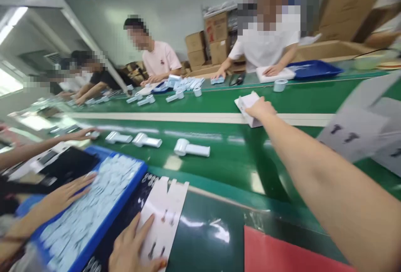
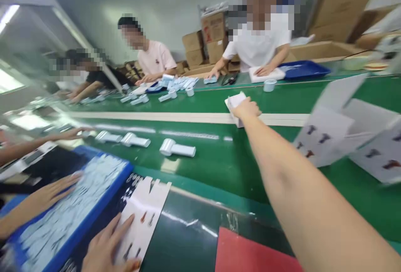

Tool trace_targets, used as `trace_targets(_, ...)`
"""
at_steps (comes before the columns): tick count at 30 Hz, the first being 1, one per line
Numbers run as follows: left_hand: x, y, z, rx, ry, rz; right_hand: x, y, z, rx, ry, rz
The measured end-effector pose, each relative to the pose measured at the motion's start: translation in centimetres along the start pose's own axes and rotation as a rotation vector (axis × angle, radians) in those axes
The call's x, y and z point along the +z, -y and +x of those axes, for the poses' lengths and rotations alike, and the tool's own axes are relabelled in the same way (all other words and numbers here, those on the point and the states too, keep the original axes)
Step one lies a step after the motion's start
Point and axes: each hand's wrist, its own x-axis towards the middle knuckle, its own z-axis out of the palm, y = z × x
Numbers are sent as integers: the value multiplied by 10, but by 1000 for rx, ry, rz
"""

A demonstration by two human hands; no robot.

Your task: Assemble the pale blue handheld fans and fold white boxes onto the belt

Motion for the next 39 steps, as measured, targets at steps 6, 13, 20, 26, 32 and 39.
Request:
trace_targets(6, -15, -18, -7, -51, -35, -98, 10, -59, -77, -372, -175, 424)
trace_targets(13, -31, -18, 3, 33, -49, -480, 9, -126, -157, -208, -124, 524)
trace_targets(20, -30, -21, -31, 80, -87, -514, -36, -106, -206, -173, -36, 357)
trace_targets(26, -11, -25, -57, 157, -71, -408, -27, -84, -320, -430, 516, 280)
trace_targets(32, 3, -49, -68, -11, -43, -876, -17, -81, -366, -342, 651, 372)
trace_targets(39, -41, -79, -79, 57, 131, -1380, -44, -105, -387, -314, 574, 554)
